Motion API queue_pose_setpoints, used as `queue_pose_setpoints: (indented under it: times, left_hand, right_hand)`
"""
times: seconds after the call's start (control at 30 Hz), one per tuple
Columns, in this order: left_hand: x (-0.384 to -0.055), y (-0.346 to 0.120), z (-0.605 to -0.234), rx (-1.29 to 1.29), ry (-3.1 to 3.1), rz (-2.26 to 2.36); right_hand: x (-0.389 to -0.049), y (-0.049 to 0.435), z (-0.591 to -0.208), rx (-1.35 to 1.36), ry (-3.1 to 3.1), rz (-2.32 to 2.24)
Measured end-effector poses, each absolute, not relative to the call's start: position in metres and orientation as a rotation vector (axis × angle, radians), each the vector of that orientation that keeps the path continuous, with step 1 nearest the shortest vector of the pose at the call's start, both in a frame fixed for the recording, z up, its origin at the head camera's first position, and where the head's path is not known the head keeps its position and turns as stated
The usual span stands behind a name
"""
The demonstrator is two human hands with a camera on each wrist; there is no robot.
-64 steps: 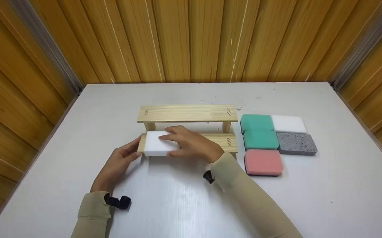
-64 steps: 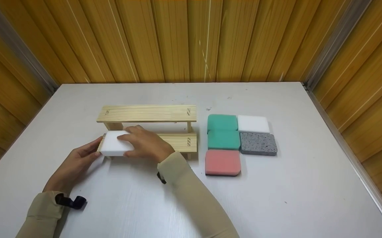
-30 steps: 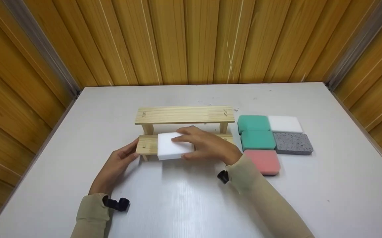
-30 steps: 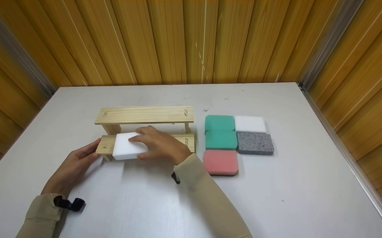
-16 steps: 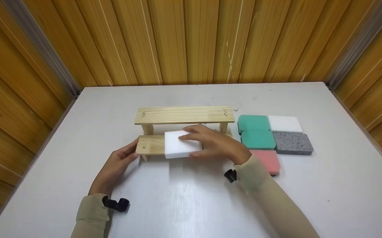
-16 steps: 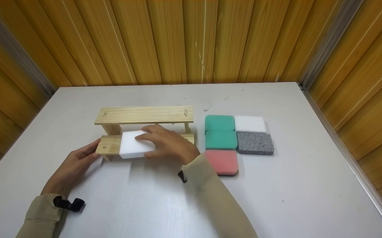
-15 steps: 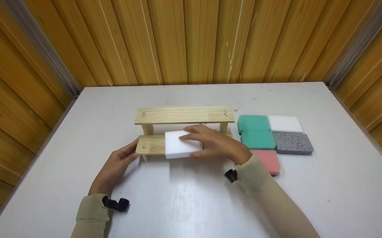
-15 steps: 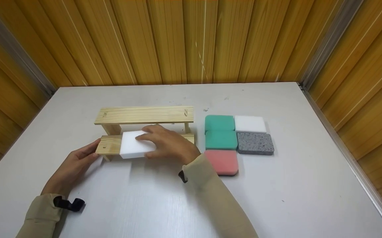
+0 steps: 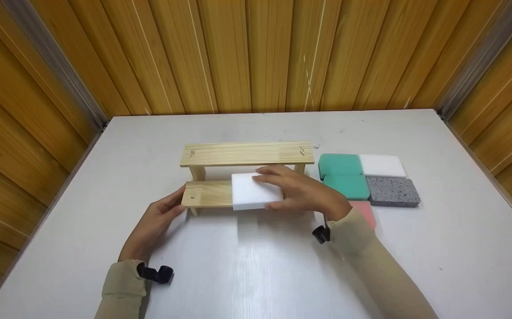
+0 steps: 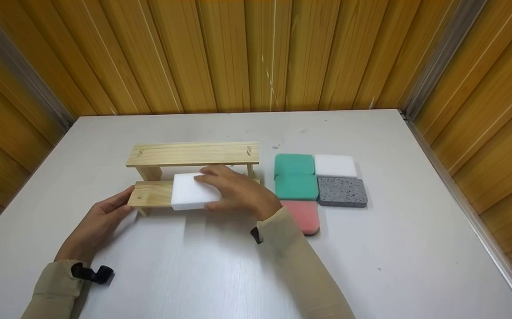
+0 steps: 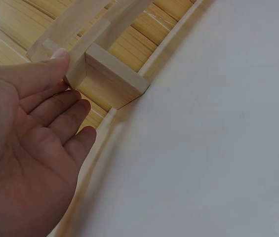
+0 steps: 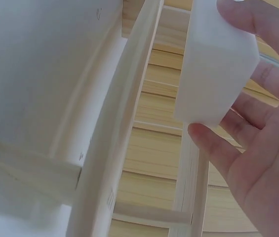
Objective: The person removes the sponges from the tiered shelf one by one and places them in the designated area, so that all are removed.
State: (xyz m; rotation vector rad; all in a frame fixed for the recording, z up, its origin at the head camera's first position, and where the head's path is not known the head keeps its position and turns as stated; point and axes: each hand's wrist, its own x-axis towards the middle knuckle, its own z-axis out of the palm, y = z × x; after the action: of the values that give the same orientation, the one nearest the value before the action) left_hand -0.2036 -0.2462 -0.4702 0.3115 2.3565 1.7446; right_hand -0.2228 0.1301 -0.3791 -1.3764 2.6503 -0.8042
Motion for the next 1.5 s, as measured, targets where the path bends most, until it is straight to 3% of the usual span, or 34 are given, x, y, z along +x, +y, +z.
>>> queue_pose_setpoints:
  times: [1.5]
  left_hand:
    - [-0.203, -0.246, -0.471, 0.281, 2.354, 1.761]
  right_hand:
    - [-0.214, 0.202, -0.377, -1.217, 2.726, -0.893]
